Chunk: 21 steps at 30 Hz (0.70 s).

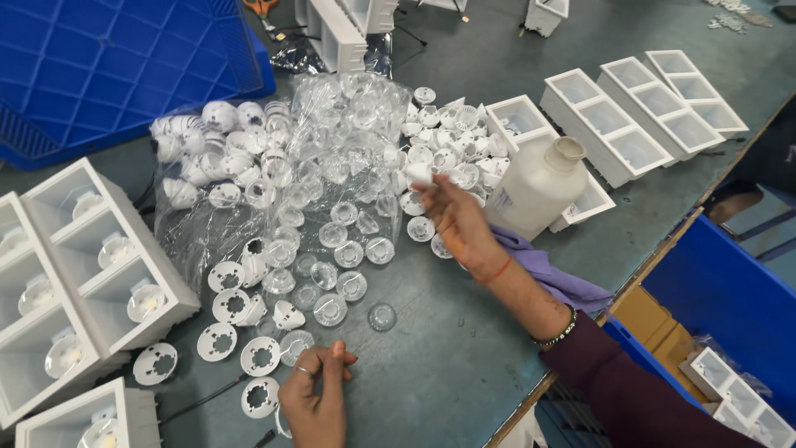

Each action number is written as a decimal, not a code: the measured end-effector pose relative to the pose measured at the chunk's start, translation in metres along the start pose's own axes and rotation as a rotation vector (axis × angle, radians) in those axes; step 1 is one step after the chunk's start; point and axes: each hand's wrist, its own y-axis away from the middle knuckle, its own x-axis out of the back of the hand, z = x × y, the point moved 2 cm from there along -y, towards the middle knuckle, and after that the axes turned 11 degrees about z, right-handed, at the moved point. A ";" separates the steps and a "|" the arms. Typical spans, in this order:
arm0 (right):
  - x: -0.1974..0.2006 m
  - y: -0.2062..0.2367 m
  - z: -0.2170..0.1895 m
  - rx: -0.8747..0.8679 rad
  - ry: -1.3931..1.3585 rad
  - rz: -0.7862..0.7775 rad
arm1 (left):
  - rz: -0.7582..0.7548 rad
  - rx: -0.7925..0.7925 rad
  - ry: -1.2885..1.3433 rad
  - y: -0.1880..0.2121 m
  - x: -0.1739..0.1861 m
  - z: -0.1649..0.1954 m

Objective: The person picks white plastic bulb covers and clear bulb housings from a pile on the workbench, presses a cover into a housing to snap the two parts together, and places the assembled bulb into a compartment of a white tray, repeating the cycle. At one point the person reaches across the table to grab more parts.

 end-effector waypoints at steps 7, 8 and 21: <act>-0.003 0.012 -0.006 0.151 0.337 -0.039 | 0.040 -0.345 -0.359 -0.009 -0.004 0.029; -0.009 0.021 0.000 0.176 0.459 -0.102 | 0.053 -0.419 -0.409 -0.010 -0.004 0.032; -0.063 0.096 0.024 0.945 1.462 -0.885 | -0.050 -0.664 -0.795 -0.024 0.002 0.033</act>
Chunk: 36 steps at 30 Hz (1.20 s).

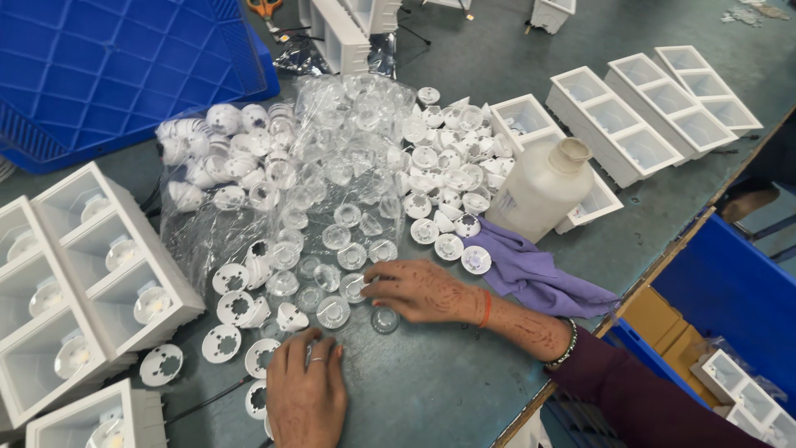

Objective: The person picks white plastic bulb covers and clear bulb housings from a pile on the workbench, presses a cover into a housing to snap the two parts together, and places the assembled bulb into a compartment of a white tray, repeating the cycle. At one point the person reaches across the table to grab more parts.

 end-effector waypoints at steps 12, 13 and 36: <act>0.007 -0.004 0.003 -0.191 -0.119 -0.004 | 0.094 0.220 -0.300 -0.009 0.027 0.003; 0.007 -0.005 0.002 -0.233 -0.175 -0.074 | 0.080 0.218 -0.284 -0.010 0.027 0.003; 0.015 -0.009 -0.019 -0.264 -0.215 -0.376 | -0.034 0.059 -0.246 -0.013 0.022 -0.015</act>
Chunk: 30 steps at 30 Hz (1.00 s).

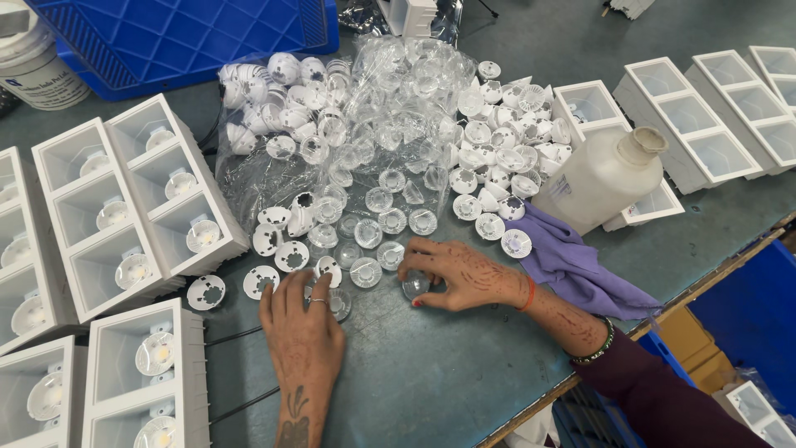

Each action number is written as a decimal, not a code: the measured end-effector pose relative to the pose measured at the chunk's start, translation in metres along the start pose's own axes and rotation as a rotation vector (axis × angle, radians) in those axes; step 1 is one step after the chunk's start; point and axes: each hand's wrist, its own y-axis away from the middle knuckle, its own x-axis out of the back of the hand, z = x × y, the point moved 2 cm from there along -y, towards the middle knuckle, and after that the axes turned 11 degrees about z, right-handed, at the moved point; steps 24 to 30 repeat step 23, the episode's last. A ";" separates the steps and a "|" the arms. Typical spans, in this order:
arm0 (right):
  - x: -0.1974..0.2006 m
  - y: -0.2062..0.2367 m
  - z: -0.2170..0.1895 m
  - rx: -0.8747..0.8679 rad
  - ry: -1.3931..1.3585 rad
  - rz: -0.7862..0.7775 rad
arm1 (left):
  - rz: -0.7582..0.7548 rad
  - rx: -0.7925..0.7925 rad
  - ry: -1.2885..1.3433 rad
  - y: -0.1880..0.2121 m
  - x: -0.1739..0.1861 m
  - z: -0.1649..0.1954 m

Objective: The person picks white plastic bulb covers and clear bulb housings from a pile on the workbench, presses a cover into a housing to snap the two parts together, and places the assembled bulb into a compartment of a white tray, repeating the cycle. At one point the person reaches across the table to grab more parts.

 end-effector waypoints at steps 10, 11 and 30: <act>-0.005 0.002 0.004 0.210 -0.188 0.047 | 0.189 0.005 0.066 0.000 0.003 -0.005; -0.007 0.003 0.005 0.212 -0.188 0.035 | 0.201 0.009 0.065 0.000 0.006 -0.004; 0.007 -0.001 0.002 0.089 -0.104 -0.047 | 0.197 0.453 0.586 -0.003 0.014 0.005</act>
